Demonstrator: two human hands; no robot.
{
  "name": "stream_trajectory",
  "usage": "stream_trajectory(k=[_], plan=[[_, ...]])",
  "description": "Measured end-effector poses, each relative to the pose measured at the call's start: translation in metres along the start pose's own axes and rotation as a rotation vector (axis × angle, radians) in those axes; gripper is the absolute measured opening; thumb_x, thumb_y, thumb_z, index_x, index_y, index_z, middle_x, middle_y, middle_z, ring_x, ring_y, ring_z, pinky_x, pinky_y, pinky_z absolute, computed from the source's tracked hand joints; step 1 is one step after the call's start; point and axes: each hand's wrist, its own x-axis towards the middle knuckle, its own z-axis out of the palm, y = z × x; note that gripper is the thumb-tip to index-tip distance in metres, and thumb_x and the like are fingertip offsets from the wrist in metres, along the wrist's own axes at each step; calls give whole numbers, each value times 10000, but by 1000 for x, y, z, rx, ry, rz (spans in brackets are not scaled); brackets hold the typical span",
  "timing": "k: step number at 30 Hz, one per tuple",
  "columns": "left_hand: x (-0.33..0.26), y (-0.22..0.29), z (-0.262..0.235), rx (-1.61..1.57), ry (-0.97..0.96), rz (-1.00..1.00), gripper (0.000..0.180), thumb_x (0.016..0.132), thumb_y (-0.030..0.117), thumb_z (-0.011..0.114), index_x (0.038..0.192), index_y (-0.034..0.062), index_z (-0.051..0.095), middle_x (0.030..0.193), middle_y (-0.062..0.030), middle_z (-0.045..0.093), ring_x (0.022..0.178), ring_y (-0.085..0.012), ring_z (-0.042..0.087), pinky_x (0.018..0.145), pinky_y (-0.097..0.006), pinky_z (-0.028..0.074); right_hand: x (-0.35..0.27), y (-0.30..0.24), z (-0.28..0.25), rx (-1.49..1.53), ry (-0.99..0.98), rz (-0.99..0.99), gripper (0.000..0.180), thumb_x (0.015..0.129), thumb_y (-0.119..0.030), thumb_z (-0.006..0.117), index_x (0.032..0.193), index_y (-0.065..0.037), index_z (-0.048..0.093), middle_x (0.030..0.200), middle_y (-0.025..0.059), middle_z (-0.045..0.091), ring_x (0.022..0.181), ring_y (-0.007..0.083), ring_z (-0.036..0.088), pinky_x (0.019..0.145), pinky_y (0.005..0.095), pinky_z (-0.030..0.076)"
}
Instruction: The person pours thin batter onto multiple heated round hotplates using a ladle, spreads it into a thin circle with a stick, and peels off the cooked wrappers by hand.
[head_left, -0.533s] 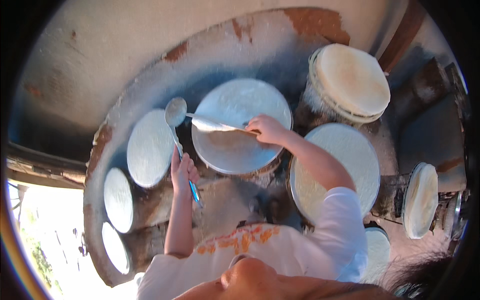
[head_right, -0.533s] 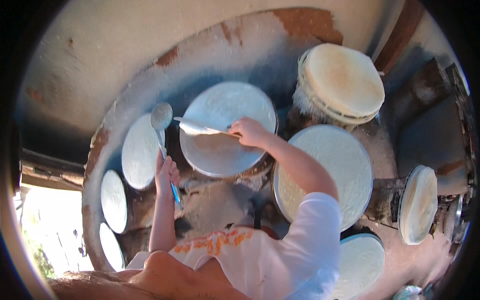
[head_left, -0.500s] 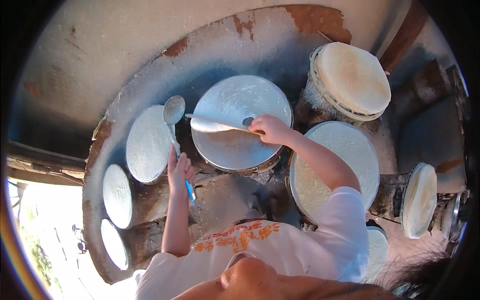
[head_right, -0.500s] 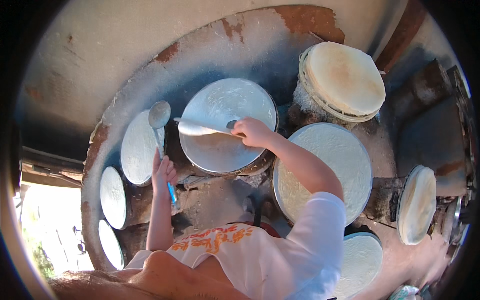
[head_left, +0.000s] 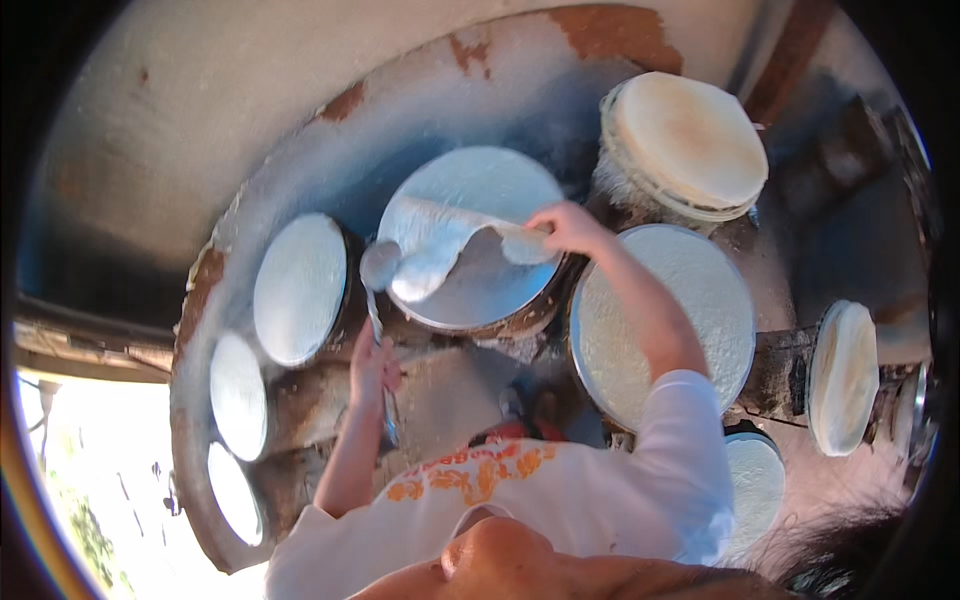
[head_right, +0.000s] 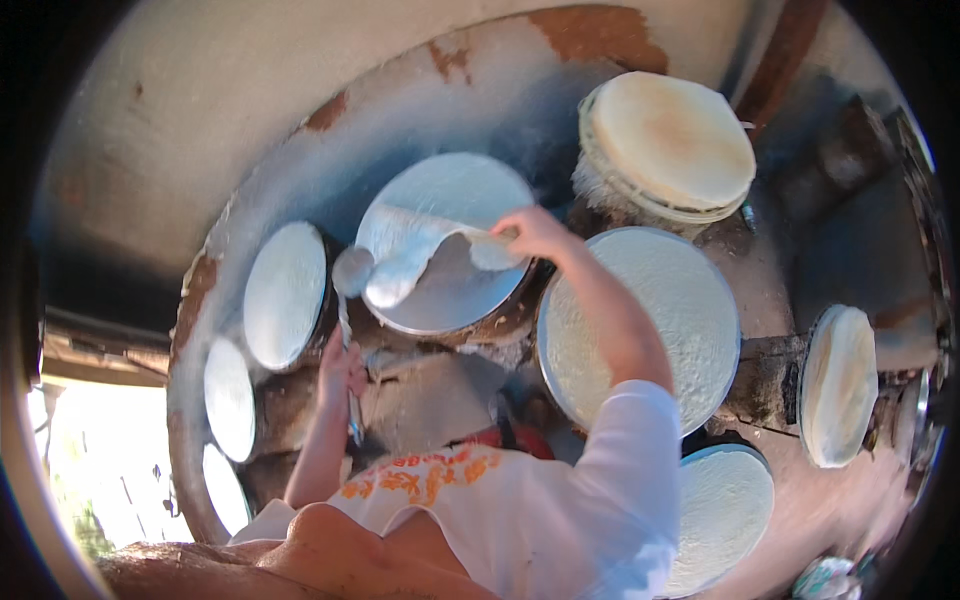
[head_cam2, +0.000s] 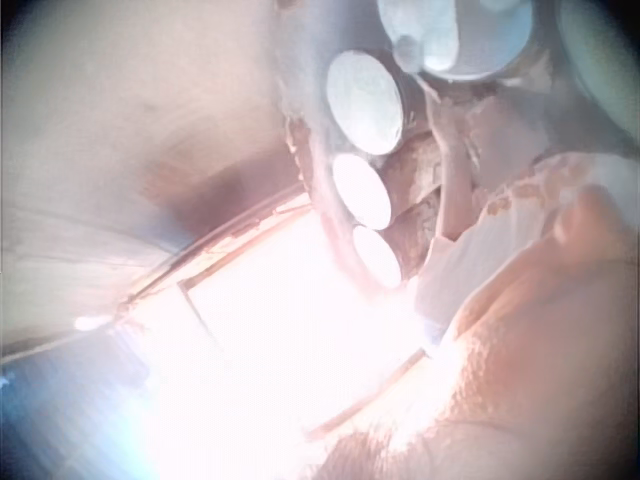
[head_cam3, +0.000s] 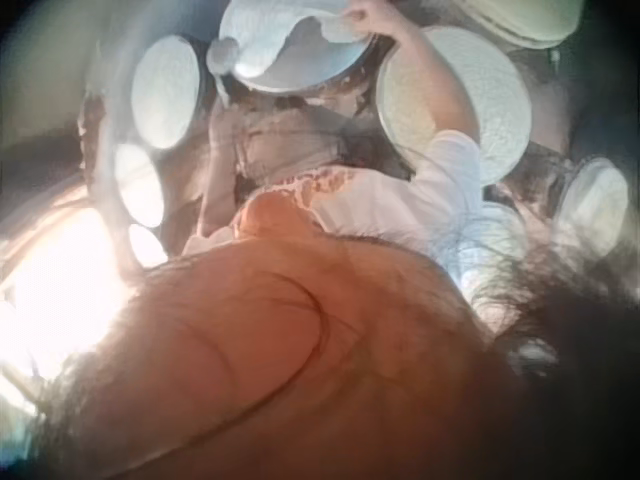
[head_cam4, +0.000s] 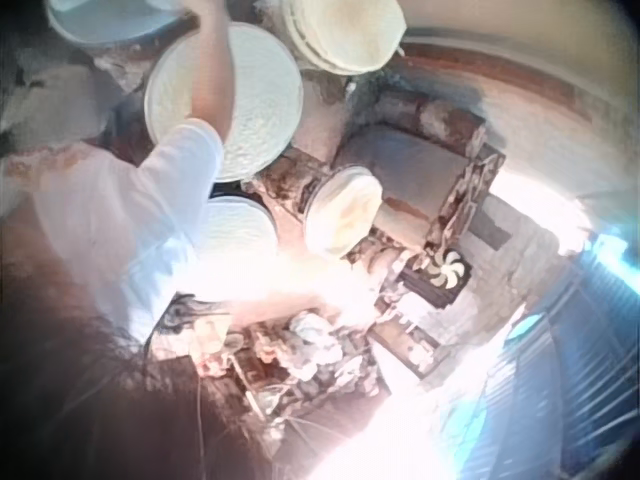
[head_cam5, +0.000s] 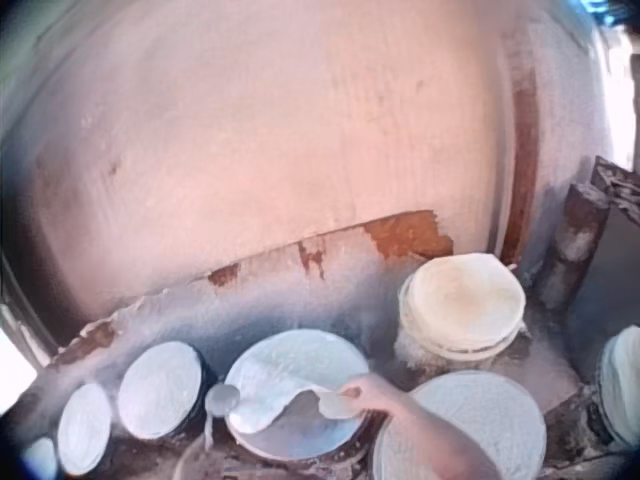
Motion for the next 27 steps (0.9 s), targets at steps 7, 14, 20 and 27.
stream_trajectory(k=[7, 14, 20, 27], plan=[[-24, -4, 20, 110, -180, -16, 557, 948, 99, 461, 1451, 212, 250, 599, 39, 359, 421, -34, 313, 363, -194, 270, -67, 1, 12, -43, 279, 48, 361, 603, 28, 644, 955, -37, 691, 998, 95, 661, 897, 244, 633, 792, 334, 501], [-31, 52, -20, -390, -406, -44, 470, 980, 154, 417, 1425, 256, 304, 616, 36, 353, 380, -33, 290, 302, -176, 245, -119, -56, 115, -415, 362, -69, 291, 694, 6, 632, 954, -112, 690, 1011, 60, 648, 939, 265, 595, 819, 355, 487], [-45, 88, -74, -374, -504, 261, 449, 984, 142, 403, 1411, 258, 328, 609, 41, 351, 381, -29, 289, 306, -181, 246, -12, -175, 295, 1172, 602, 281, 417, 820, -65, 662, 1208, -53, 509, 995, 94, 635, 669, 128, 611, 508, 231, 430], [-66, 89, -161, -273, -514, 294, 541, 962, 124, 461, 1449, 229, 251, 615, 42, 357, 389, -22, 285, 325, -184, 224, 100, -169, 419, 1479, 948, 228, 273, 958, -236, 497, 1209, -200, 397, 724, 17, 475, 497, 93, 426, 397, 244, 348]])
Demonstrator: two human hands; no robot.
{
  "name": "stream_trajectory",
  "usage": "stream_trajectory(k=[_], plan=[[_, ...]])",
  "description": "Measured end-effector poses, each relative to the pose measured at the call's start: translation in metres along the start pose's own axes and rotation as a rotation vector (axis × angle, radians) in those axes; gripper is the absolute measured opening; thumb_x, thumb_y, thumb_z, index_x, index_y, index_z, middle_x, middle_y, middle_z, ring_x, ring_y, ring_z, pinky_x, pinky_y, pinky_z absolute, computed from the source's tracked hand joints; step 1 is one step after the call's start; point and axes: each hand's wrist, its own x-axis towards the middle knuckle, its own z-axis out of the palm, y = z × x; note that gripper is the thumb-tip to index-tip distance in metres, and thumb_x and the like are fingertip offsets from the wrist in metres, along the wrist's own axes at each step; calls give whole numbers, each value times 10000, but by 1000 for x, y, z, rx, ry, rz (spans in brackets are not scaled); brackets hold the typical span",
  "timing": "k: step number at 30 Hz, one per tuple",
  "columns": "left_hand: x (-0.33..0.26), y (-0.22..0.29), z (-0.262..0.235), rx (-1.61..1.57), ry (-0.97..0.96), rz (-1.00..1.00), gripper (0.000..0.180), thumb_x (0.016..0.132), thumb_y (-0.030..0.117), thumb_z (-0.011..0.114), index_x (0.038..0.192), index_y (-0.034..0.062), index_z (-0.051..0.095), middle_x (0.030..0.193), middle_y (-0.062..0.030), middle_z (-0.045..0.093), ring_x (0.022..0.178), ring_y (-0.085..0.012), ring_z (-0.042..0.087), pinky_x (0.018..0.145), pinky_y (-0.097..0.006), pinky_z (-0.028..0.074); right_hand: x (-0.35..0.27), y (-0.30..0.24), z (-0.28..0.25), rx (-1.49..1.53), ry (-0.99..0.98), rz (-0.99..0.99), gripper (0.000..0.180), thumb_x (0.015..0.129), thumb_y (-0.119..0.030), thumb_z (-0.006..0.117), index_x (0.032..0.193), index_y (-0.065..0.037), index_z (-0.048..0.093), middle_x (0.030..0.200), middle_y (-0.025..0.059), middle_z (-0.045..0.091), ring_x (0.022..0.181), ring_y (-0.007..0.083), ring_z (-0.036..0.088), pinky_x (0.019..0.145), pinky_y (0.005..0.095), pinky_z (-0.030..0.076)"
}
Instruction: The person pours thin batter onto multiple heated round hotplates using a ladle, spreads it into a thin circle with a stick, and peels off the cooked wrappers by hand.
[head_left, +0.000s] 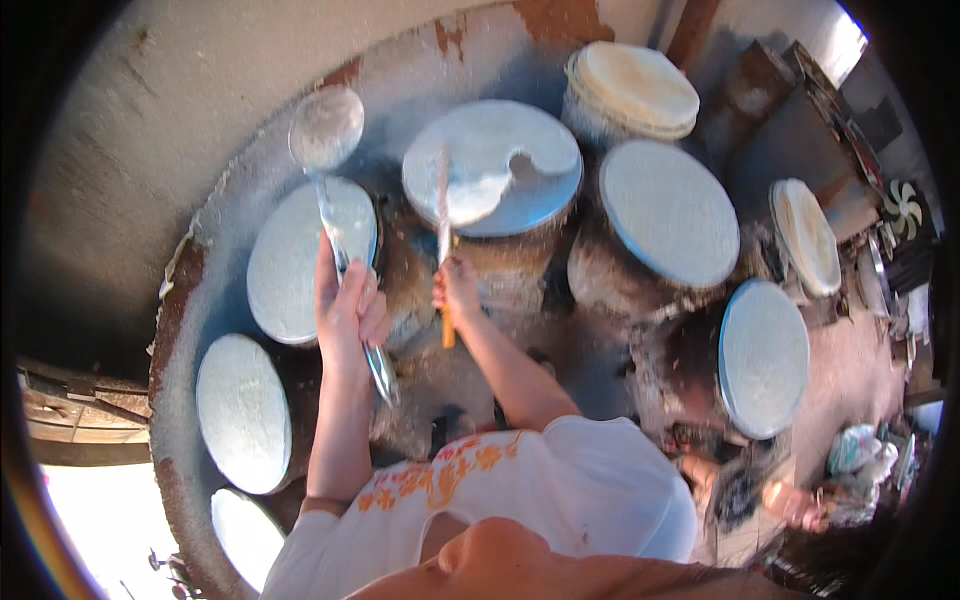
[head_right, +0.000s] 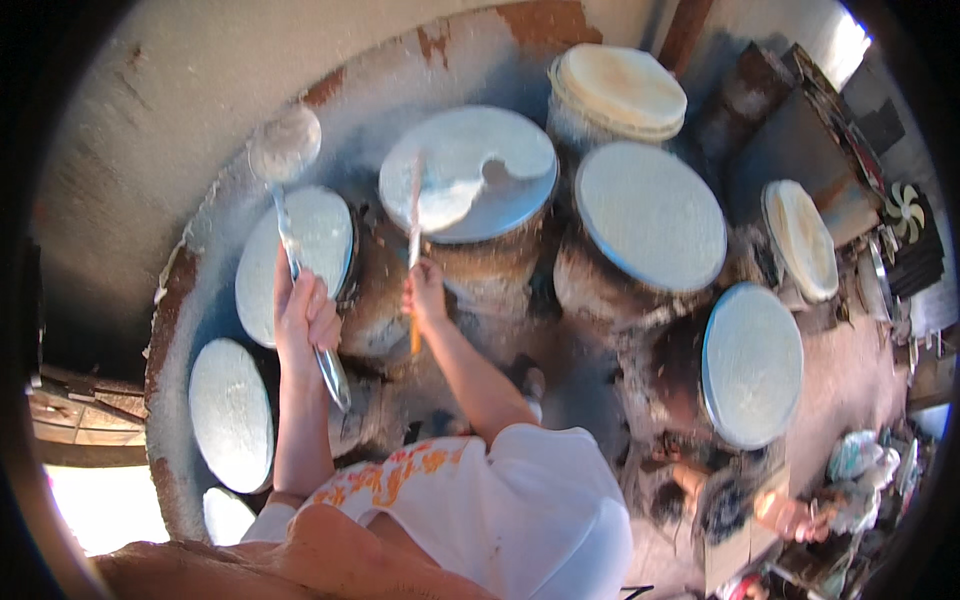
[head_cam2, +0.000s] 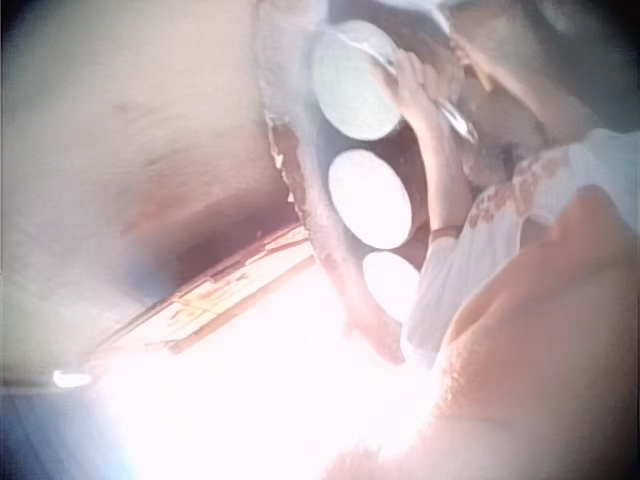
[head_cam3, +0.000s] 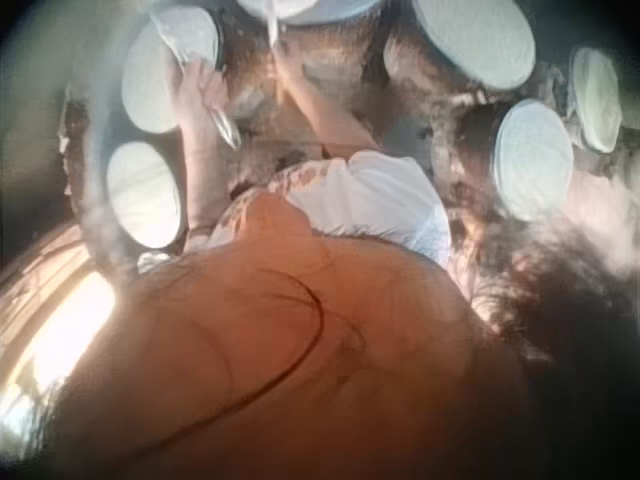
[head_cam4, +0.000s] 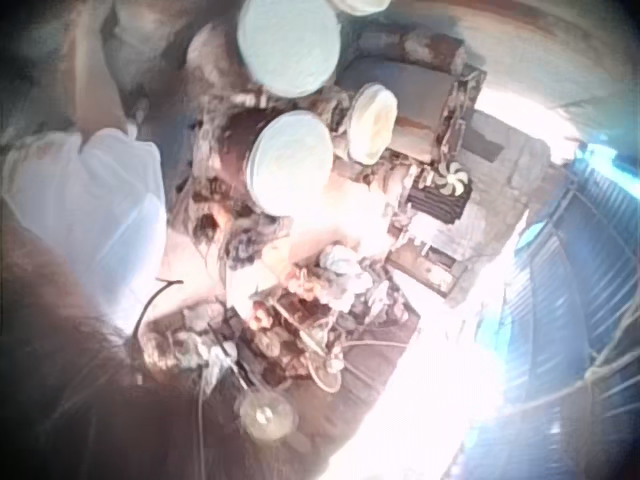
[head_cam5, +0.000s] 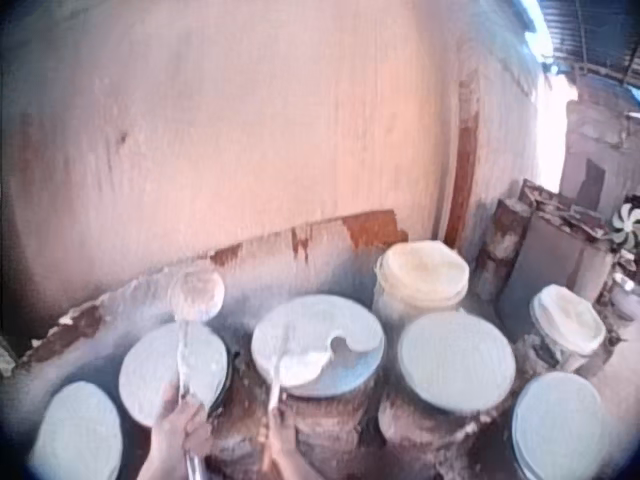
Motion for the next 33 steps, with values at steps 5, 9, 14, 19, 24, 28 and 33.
stream_trajectory(k=[5, 9, 14, 19, 24, 28, 33], plan=[[-9, 17, -20, -5, -82, -1, 569, 952, 127, 485, 1455, 227, 239, 587, 43, 337, 385, -25, 275, 323, -189, 222, -57, -20, -15, -23, 157, -58, 257, 961, -212, 492, 1209, -213, 427, 729, 6, 463, 490, 77, 383, 388, 229, 298], [-19, 17, -30, 68, -57, -24, 567, 956, 126, 482, 1457, 231, 238, 579, 45, 331, 388, -27, 274, 328, -193, 216, -46, -51, -12, -9, 169, -202, 180, 967, -232, 471, 1138, -183, 497, 647, 1, 444, 460, 78, 387, 376, 231, 308], [-12, 16, -34, 140, -99, -10, 554, 962, 128, 476, 1456, 226, 246, 591, 54, 325, 400, -18, 286, 329, -180, 233, -36, -50, -8, -345, 161, -210, 164, 969, -229, 453, 1055, -100, 509, 672, 21, 498, 442, 98, 422, 367, 249, 331], [-7, 1, -29, 138, -76, -51, 547, 964, 122, 468, 1453, 229, 247, 590, 45, 330, 406, -30, 274, 353, -198, 216, -107, -64, -78, -232, 193, 41, 360, 949, -223, 524, 1306, -197, 486, 726, 7, 498, 469, 85, 417, 380, 236, 318], [18, -18, 17, 152, -177, -62, 548, 966, 108, 454, 1453, 230, 236, 589, 37, 342, 394, -36, 296, 345, -201, 246, -65, -150, -112, -212, 146, -13, 348, 960, -221, 502, 1307, -192, 495, 666, 13, 482, 423, 91, 392, 358, 256, 306], [42, -35, 56, 232, -248, -84, 547, 964, 91, 437, 1455, 205, 225, 573, 37, 342, 390, -37, 298, 343, -206, 251, -14, -199, -109, -386, 193, -110, 223, 949, -246, 509, 1132, -142, 584, 640, 5, 468, 415, 92, 392, 355, 276, 331], [68, -44, 77, 262, -231, -40, 562, 957, 81, 437, 1464, 161, 206, 564, 37, 353, 383, -38, 288, 340, -212, 246, -18, -161, -127, -406, 43, -83, 210, 944, -220, 485, 1031, -68, 603, 601, 16, 468, 396, 110, 384, 346, 267, 312]])
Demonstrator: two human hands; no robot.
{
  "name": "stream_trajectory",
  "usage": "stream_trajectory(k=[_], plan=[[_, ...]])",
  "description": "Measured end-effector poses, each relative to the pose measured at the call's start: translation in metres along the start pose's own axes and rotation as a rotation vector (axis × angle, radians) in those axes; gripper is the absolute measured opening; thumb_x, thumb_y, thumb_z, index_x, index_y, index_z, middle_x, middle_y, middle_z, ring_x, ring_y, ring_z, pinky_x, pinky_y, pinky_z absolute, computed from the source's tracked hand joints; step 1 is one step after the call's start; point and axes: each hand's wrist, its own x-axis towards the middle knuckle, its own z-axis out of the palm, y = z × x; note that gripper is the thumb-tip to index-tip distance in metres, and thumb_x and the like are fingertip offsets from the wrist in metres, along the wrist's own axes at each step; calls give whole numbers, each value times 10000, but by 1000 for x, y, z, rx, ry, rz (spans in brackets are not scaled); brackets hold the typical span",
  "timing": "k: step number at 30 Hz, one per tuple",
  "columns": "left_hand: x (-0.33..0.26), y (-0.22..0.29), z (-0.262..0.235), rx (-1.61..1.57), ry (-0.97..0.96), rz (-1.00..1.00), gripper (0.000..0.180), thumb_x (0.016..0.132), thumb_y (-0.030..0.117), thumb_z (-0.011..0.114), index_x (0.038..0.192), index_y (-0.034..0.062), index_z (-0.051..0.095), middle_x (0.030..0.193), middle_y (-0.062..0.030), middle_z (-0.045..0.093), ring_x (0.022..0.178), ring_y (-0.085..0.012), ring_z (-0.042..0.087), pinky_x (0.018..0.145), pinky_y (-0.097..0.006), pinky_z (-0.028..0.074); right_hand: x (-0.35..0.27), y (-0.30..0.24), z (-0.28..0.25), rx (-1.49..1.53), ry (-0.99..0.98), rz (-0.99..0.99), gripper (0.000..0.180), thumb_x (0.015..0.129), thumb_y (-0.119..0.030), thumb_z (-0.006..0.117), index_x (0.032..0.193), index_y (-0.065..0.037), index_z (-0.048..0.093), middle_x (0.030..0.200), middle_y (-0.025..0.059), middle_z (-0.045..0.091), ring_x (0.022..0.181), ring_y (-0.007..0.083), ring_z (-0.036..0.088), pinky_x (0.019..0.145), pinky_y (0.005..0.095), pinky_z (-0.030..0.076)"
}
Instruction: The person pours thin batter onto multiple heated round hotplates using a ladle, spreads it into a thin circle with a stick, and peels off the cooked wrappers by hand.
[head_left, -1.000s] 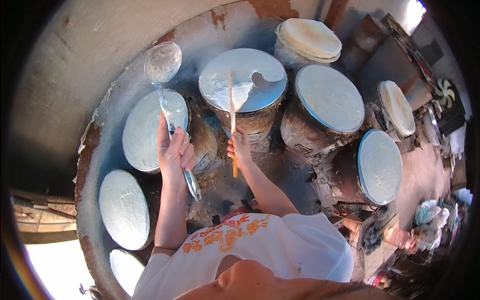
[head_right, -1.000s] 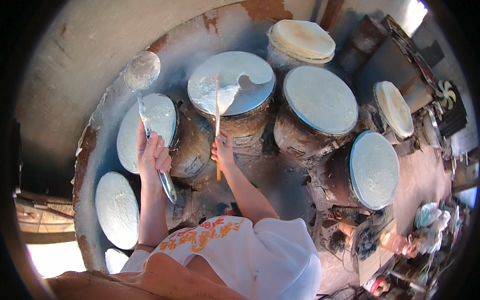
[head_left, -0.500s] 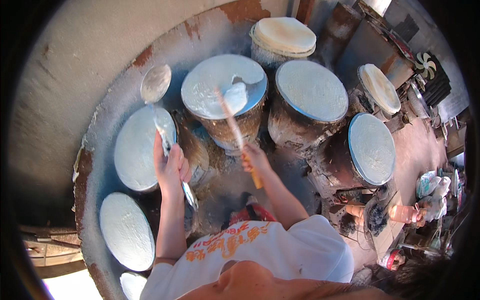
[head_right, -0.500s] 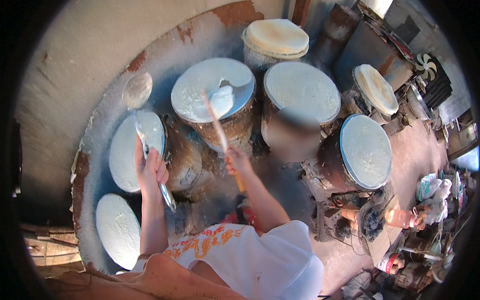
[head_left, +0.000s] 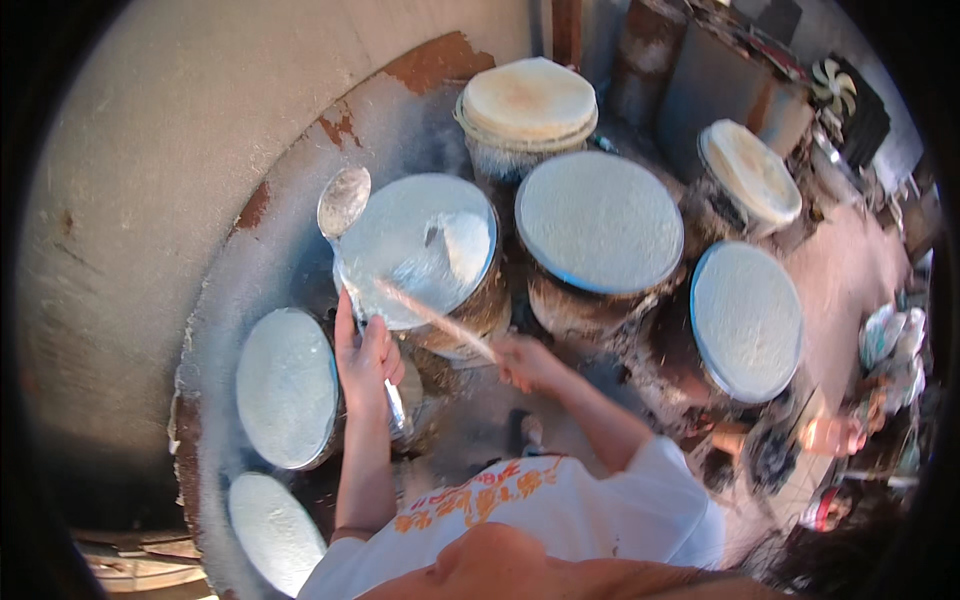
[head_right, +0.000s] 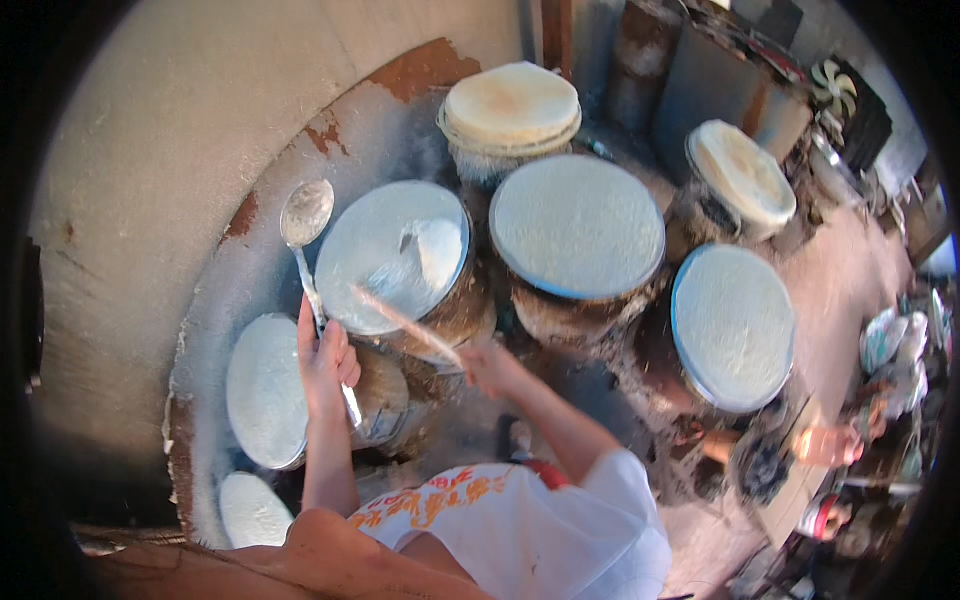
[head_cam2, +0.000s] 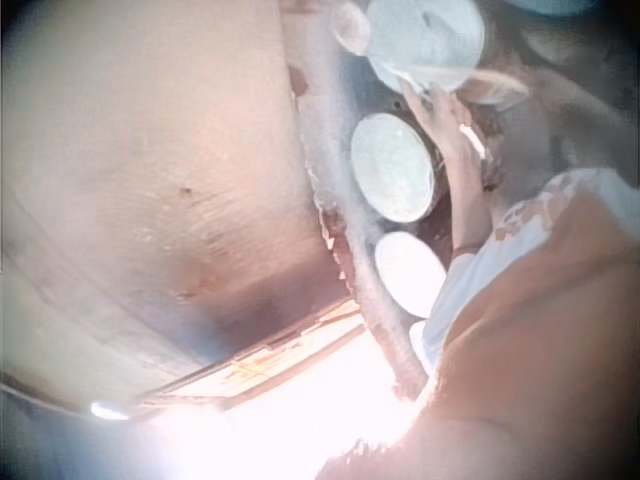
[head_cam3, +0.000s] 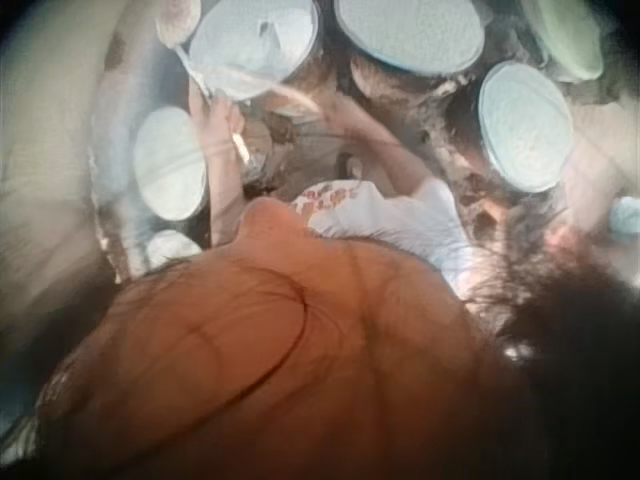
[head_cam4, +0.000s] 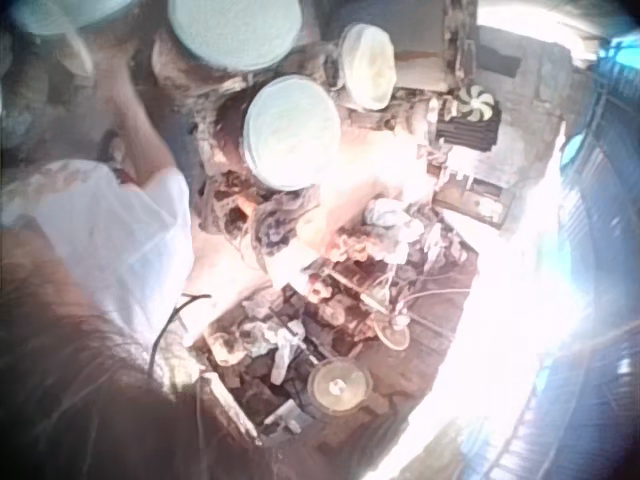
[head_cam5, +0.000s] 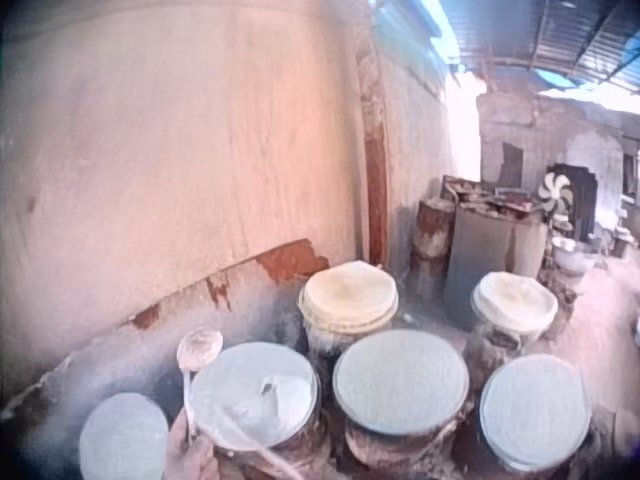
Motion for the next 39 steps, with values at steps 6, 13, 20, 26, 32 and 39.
stream_trajectory(k=[6, 13, 20, 26, 32, 39], plan=[[40, -21, 44, 24, -9, -86, 567, 958, 86, 450, 1465, 171, 210, 566, 39, 357, 406, -38, 296, 360, -212, 257, 8, -62, -52, -544, 169, -64, 349, 968, -222, 459, 1292, -108, 523, 638, 6, 526, 404, 105, 466, 385, 259, 378], [56, -24, 41, 3, 37, -164, 566, 952, 102, 469, 1459, 182, 229, 577, 33, 375, 395, -38, 312, 346, -197, 262, -9, -69, -38, -1178, 456, -366, 381, 874, -159, 505, 1253, -132, 523, 698, 202, 608, 620, 371, 608, 544, 489, 472], [107, -44, 37, -452, 84, -417, 386, 953, 132, 490, 1322, 211, 411, 632, 42, 359, 434, -25, 331, 360, -186, 300, 26, -67, -20, -1402, 272, -390, 421, 913, -124, 398, 1329, -159, 450, 709, 194, 594, 615, 370, 616, 543, 469, 489], [138, -69, -1, -1032, -57, -748, 55, 943, 121, 514, 940, 176, 508, 633, 51, 369, 464, -34, 370, 388, -191, 347, 36, -72, -46, -1412, 191, -577, 310, 887, -156, 475, 1190, -147, 541, 678, 178, 609, 625, 363, 613, 531, 484, 479], [129, -90, -9, -988, -38, -664, 111, 917, 105, 542, 861, 161, 464, 613, 56, 359, 466, -34, 381, 388, -182, 366, -23, -45, -44, -954, 403, -361, 323, 890, -186, 527, 1207, -128, 556, 816, 207, 638, 712, 374, 618, 620, 463, 488], [93, -152, 64, -1056, 372, -427, 229, 927, 129, 504, 720, 135, 406, 544, 61, 325, 423, -43, 362, 373, -186, 332, -7, 1, 21, -696, 123, -625, 347, 870, -68, 521, 1215, -68, 564, 698, 71, 603, 584, 170, 575, 529, 324, 461]])
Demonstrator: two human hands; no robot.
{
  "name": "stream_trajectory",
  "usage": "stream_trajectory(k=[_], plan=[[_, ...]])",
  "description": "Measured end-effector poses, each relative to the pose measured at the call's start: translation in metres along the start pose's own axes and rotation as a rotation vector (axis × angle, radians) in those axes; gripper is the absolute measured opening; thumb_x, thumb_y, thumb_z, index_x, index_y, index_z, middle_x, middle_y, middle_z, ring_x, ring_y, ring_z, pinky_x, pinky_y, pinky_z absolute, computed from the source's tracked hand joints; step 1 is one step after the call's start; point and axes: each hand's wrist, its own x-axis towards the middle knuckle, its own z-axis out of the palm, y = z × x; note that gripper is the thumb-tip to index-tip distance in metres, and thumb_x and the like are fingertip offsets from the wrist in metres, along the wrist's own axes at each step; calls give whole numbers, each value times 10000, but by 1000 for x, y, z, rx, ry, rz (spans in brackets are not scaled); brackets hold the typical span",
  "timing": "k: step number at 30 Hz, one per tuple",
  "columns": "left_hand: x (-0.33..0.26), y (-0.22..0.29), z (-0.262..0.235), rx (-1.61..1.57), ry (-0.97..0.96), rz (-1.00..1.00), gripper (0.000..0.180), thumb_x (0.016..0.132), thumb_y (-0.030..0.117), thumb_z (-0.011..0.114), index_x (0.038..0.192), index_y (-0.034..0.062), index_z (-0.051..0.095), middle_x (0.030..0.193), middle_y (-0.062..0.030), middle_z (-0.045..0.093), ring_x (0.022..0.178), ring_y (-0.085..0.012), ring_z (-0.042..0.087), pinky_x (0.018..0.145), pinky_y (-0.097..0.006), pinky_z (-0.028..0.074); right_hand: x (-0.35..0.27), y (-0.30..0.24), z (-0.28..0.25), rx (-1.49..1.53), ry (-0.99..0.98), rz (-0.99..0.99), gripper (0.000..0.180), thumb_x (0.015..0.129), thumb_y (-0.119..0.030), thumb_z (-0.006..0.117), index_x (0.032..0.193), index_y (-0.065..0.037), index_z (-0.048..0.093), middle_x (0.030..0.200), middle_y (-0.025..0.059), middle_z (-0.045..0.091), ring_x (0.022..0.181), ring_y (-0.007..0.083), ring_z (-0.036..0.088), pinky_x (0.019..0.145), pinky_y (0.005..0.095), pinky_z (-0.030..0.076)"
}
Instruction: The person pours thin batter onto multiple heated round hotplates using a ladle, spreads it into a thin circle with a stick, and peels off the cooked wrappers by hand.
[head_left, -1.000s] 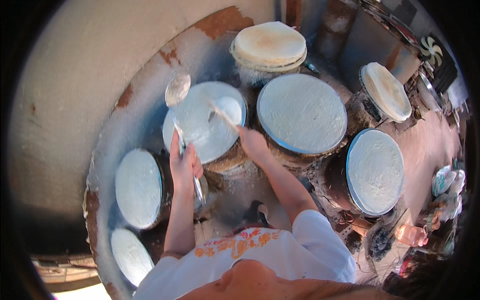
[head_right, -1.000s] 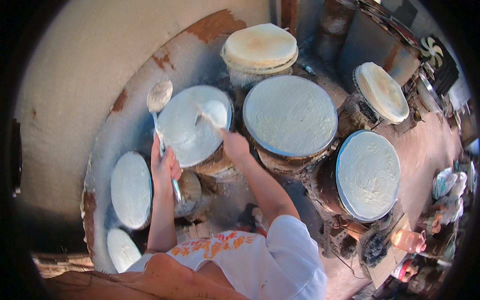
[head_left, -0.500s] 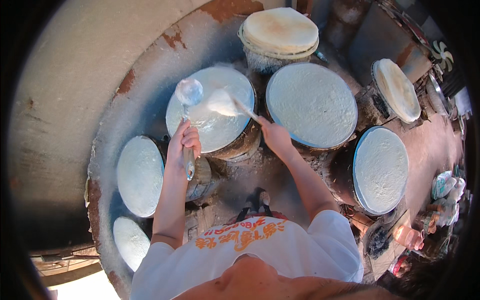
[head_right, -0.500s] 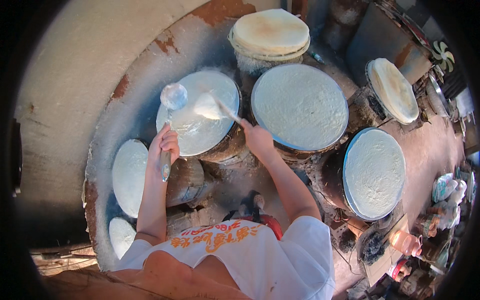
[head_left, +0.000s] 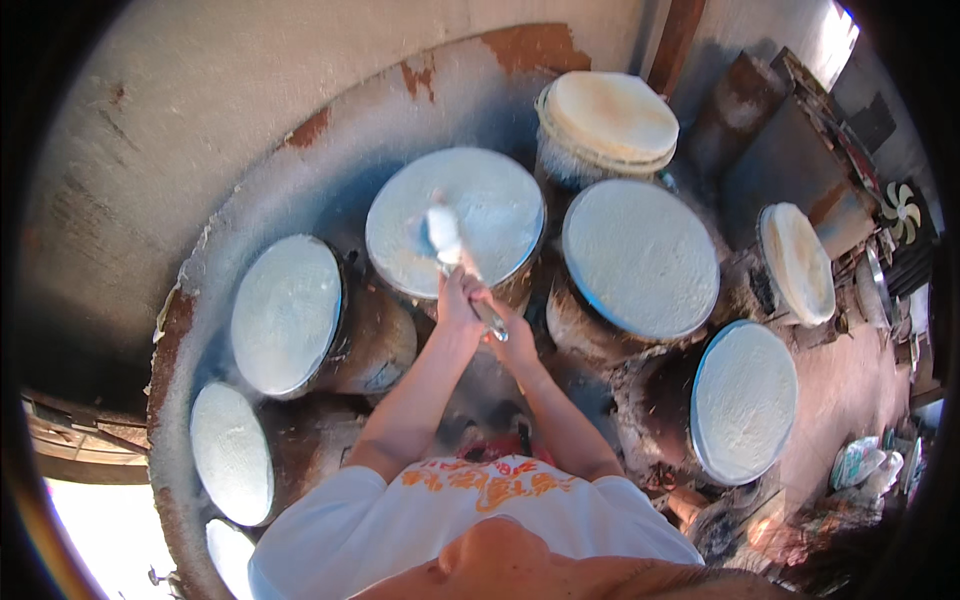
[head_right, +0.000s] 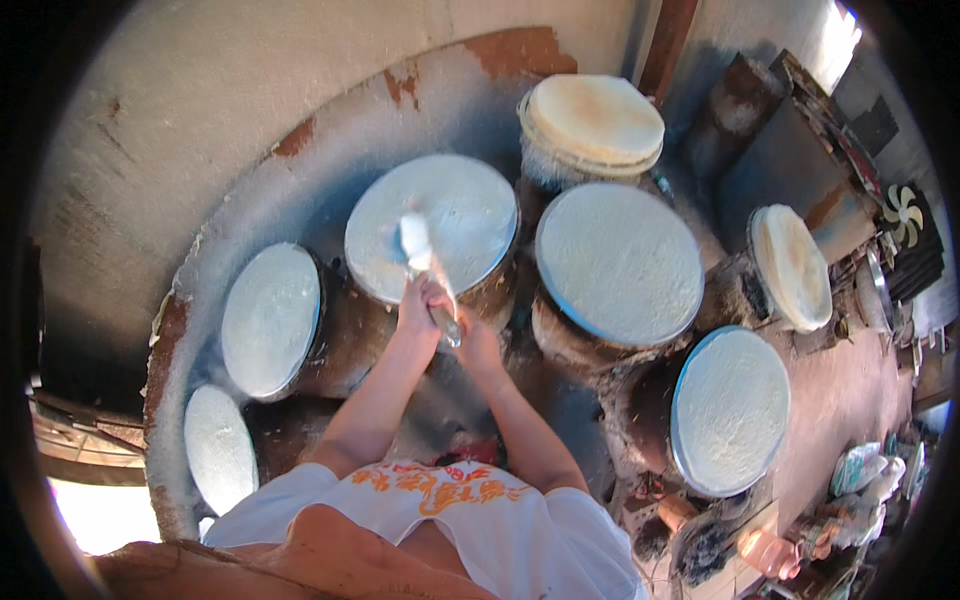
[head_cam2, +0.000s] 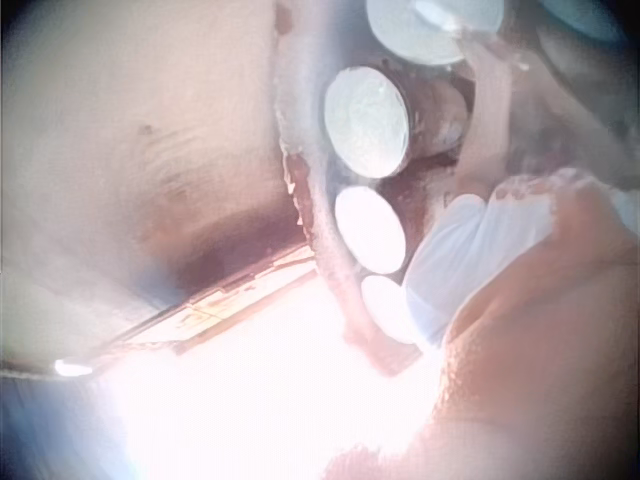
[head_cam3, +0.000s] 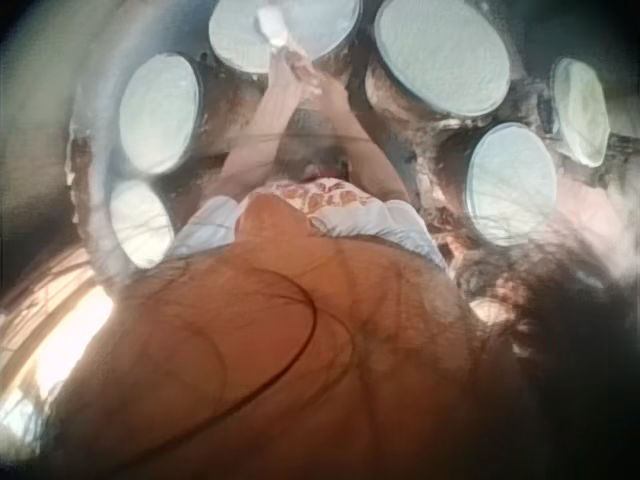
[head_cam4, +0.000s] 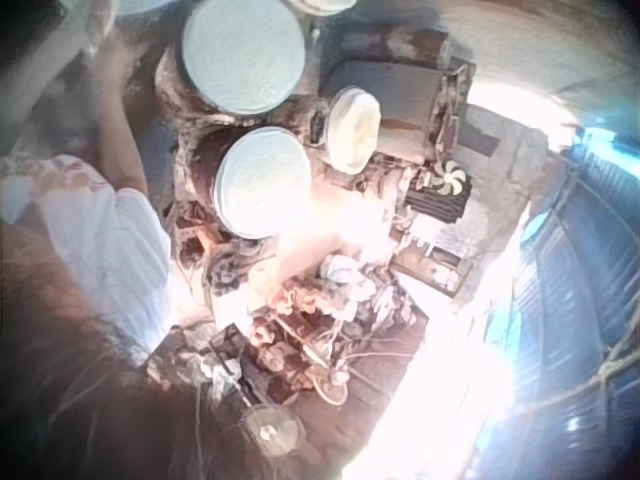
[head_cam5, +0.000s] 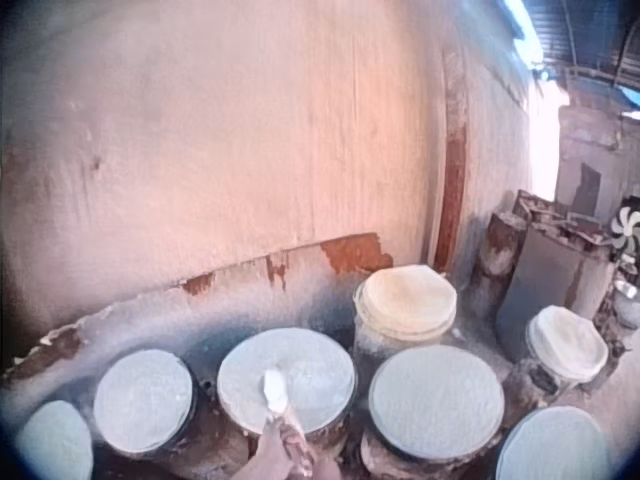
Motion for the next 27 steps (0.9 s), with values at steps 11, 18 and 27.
stream_trajectory(k=[11, 18, 27], plan=[[-103, 32, 46, -565, -612, -224, 239, 947, 96, 413, 710, 68, 420, 536, 29, 363, 356, -61, 356, 344, -195, 354, 27, 27, -56, -251, -332, -110, 272, 882, -185, 557, 1130, -102, 629, 1041, 103, 648, 956, 227, 613, 816, 352, 481], [-153, 88, -76, -906, -448, 35, 399, 975, 207, 412, 1340, 58, 349, 584, 34, 389, 377, -37, 357, 297, -222, 361, 40, 23, -87, -149, -118, 203, 254, 862, -231, 563, 1074, -112, 637, 830, 137, 660, 695, 267, 638, 622, 381, 478], [-606, 102, -277, -129, -484, 1182, 224, 993, 251, 388, 987, 42, 467, 582, 16, 376, 381, -50, 338, 323, -214, 341, -197, -99, 53, 308, -1392, 332, 526, 805, -231, 732, 1239, -2, 544, 706, 31, 617, 517, 54, 527, 451, 207, 423]])
